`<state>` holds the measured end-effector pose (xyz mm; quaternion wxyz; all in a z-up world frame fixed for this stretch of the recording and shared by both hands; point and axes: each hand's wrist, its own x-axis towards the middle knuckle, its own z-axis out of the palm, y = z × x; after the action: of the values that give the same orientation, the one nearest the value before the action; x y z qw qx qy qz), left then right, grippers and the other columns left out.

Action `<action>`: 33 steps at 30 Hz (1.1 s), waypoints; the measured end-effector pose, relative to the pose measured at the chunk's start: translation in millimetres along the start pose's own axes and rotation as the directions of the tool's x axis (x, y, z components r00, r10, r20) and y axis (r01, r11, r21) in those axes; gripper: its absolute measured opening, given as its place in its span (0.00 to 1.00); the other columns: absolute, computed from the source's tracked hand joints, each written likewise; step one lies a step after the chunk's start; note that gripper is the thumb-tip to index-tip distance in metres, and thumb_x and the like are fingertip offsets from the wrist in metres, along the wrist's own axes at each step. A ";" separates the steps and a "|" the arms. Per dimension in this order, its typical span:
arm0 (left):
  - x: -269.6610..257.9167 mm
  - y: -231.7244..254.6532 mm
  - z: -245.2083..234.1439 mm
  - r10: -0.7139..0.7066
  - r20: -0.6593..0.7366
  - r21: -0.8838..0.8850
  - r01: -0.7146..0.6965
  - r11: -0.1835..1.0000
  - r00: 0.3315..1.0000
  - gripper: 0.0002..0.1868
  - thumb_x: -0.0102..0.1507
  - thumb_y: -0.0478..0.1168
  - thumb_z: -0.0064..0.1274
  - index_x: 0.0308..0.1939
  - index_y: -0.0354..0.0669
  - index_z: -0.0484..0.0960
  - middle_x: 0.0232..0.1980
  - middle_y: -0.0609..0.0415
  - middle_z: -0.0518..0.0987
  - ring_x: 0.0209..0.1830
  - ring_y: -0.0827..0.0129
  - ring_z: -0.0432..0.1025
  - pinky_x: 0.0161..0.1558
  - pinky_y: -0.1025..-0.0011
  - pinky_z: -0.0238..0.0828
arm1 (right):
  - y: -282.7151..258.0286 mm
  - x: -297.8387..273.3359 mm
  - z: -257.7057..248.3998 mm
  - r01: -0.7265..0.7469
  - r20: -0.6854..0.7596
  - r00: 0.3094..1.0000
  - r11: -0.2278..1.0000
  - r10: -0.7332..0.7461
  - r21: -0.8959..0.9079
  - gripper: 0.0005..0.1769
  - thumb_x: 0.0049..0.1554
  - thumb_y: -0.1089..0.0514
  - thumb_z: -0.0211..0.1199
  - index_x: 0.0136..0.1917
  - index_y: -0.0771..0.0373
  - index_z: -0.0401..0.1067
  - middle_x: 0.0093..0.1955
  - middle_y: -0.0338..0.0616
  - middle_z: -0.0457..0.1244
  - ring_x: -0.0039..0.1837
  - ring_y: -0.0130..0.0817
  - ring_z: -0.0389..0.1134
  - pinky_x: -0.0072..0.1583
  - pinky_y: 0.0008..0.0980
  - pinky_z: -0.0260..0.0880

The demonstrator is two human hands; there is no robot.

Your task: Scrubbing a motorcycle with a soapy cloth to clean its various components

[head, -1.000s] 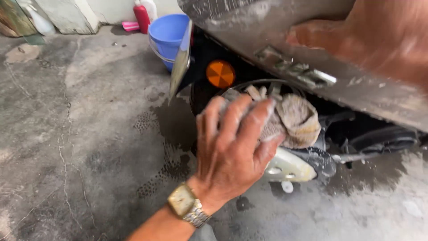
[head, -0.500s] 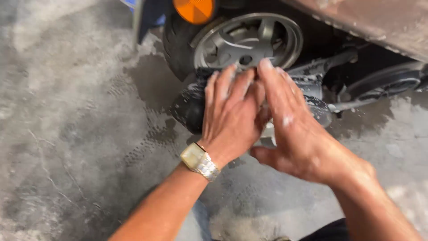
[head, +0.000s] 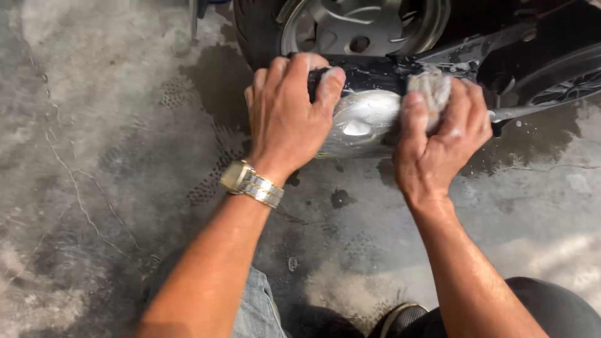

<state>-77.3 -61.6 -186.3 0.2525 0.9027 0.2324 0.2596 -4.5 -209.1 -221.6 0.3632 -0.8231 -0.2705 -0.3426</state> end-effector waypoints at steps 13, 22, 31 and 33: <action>0.1 -0.1 8.8 -0.046 -0.104 -0.137 0.032 0.990 0.993 0.11 0.57 0.51 0.42 0.36 0.53 0.73 0.36 0.52 0.71 0.42 0.46 0.65 0.46 0.49 0.56 | 21.4 10.8 4.7 0.118 0.025 0.991 0.949 -0.131 0.292 0.18 0.57 0.50 0.55 0.48 0.68 0.66 0.46 0.60 0.60 0.50 0.63 0.61 0.54 0.51 0.57; -0.2 -1.1 5.1 -0.066 -0.065 -0.117 0.058 0.991 0.996 0.10 0.56 0.51 0.44 0.36 0.55 0.74 0.36 0.51 0.72 0.42 0.47 0.66 0.48 0.51 0.56 | 51.9 -10.4 10.3 -0.396 -0.062 0.914 0.915 0.401 0.079 0.20 0.53 0.47 0.60 0.52 0.61 0.65 0.53 0.52 0.56 0.60 0.51 0.56 0.64 0.45 0.50; 1.1 3.7 -8.8 -0.164 0.035 -0.172 0.167 0.971 0.986 0.13 0.54 0.54 0.43 0.34 0.56 0.77 0.36 0.52 0.75 0.42 0.49 0.68 0.49 0.53 0.57 | 33.5 -16.4 -7.0 -0.354 -0.039 0.933 0.931 0.359 0.091 0.16 0.55 0.60 0.57 0.51 0.74 0.63 0.47 0.69 0.56 0.53 0.67 0.56 0.56 0.56 0.53; 3.3 9.7 -13.3 -0.183 0.066 -0.152 0.191 0.970 0.981 0.11 0.55 0.52 0.43 0.35 0.58 0.78 0.37 0.51 0.76 0.44 0.48 0.68 0.49 0.54 0.58 | 23.3 -9.5 -13.4 -0.117 0.115 0.989 0.973 0.096 0.197 0.20 0.56 0.53 0.53 0.57 0.68 0.60 0.60 0.68 0.52 0.63 0.68 0.51 0.63 0.57 0.47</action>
<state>-79.8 -62.8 -169.7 0.3524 0.8603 0.2885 0.2291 0.9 -235.2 -231.7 0.4487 -0.8117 -0.2783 -0.2497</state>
